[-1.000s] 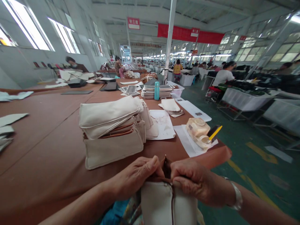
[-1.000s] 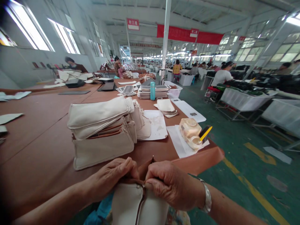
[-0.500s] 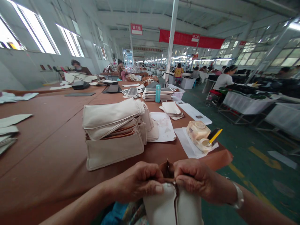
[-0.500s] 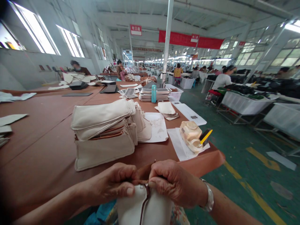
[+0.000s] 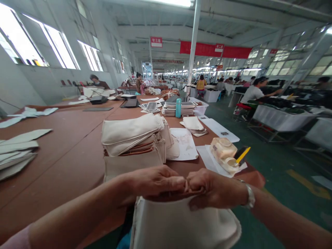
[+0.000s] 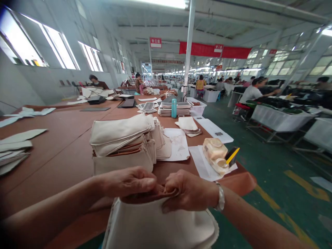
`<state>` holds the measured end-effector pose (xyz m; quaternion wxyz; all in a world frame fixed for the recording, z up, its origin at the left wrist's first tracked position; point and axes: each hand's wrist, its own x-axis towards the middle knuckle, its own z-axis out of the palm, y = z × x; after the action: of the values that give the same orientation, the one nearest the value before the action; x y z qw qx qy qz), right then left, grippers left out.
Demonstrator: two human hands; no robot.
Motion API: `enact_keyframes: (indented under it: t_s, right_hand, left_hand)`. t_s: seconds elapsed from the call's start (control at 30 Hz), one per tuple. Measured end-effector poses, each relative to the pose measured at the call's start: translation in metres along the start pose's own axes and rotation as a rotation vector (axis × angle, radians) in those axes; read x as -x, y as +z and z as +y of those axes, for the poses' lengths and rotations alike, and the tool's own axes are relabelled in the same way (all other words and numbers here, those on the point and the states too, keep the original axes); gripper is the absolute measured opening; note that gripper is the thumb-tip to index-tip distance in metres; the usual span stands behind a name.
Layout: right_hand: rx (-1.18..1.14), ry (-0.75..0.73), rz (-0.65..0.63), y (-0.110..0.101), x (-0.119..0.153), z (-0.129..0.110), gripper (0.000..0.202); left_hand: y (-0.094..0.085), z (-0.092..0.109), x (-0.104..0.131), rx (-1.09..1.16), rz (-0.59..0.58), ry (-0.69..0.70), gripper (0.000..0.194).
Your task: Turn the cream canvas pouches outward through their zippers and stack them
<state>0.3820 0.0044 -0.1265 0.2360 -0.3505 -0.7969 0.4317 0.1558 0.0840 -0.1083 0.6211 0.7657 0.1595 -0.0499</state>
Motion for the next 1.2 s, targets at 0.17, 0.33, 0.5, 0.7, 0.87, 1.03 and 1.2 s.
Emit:
enact_keyframes:
  t_s: [0.17, 0.33, 0.5, 0.7, 0.87, 1.03, 1.2]
  right_hand:
    - [-0.079, 0.078, 0.095, -0.005, 0.031, 0.043, 0.027]
    - [0.049, 0.172, 0.125, 0.006, 0.026, 0.039, 0.032]
    - [-0.29, 0.07, 0.207, 0.03, 0.002, 0.01, 0.034]
    - [-0.232, 0.186, 0.174, 0.05, 0.006, 0.033, 0.031]
    - [-0.05, 0.112, 0.373, 0.063, -0.004, 0.02, 0.023]
    - [-0.051, 0.084, 0.31, 0.064, -0.007, 0.017, 0.013]
    - [0.114, 0.059, 0.348, 0.056, 0.002, 0.034, 0.012]
  left_hand:
    - [-0.024, -0.051, 0.036, 0.134, -0.032, -0.169, 0.05]
    - [0.004, -0.029, 0.011, 0.133, 0.017, -0.102, 0.039]
    - [0.014, -0.005, -0.015, -0.08, 0.094, -0.013, 0.024]
    - [0.006, -0.053, 0.001, 0.214, 0.108, -0.113, 0.075]
    - [0.028, -0.05, -0.001, 0.071, 0.326, 0.028, 0.064]
    - [0.013, -0.042, 0.001, -0.052, 0.382, -0.046, 0.086]
    - [0.002, -0.059, 0.002, 0.249, 0.236, -0.066, 0.054]
